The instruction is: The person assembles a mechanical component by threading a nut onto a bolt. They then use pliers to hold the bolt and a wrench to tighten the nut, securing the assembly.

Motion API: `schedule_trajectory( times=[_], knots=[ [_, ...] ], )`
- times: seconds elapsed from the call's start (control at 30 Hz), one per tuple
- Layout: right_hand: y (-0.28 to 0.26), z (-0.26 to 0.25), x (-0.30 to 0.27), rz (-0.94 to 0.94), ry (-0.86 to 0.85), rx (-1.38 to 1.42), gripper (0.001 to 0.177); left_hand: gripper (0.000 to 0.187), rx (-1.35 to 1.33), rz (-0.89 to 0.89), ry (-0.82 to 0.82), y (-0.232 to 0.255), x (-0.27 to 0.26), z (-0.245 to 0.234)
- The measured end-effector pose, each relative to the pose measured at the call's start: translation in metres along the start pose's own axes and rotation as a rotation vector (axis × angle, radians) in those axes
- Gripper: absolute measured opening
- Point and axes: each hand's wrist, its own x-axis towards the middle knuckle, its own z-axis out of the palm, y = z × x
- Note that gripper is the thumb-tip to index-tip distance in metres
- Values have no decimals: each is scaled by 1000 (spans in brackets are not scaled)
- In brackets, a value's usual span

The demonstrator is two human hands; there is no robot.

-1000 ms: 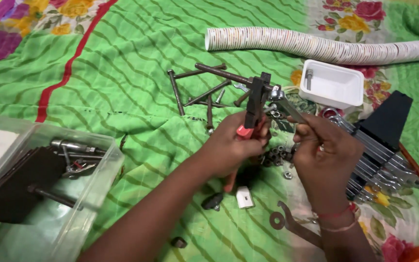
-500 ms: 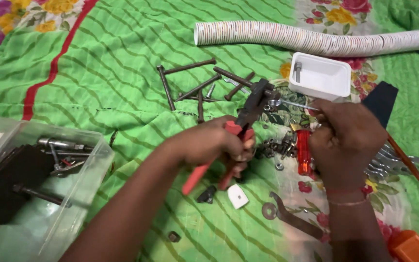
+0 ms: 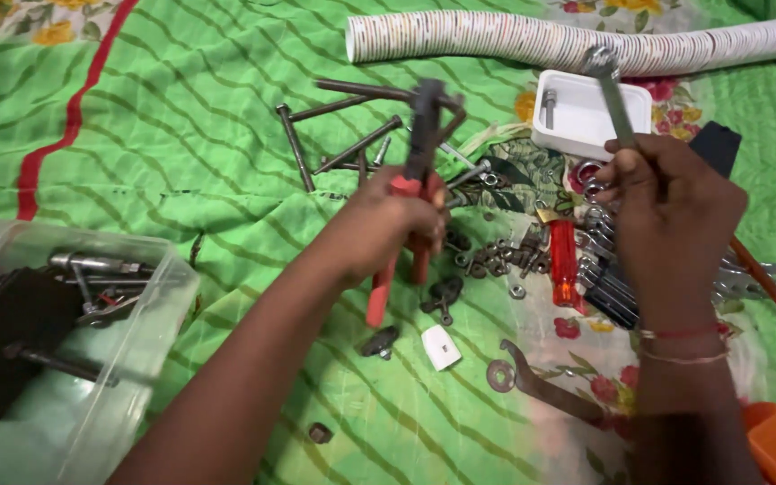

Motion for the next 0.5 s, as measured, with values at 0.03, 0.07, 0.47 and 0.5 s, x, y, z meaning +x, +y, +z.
schedule_trajectory(
  times=[0.03, 0.07, 0.47, 0.5],
  knots=[
    [7, -1, 3, 204, -61, 219, 14, 12, -26, 39, 30, -3, 3, -2],
    [13, -5, 6, 218, -139, 170, 16, 13, -52, 78, 60, -5, 4, -3],
    [21, -34, 16, 388, -269, 325, 27, 19, 43, 42, 139, -9, 2, 0],
    [21, -41, 16, 367, -230, 307, 27, 19, 39, 35, 152, -9, 3, 0]
  ],
)
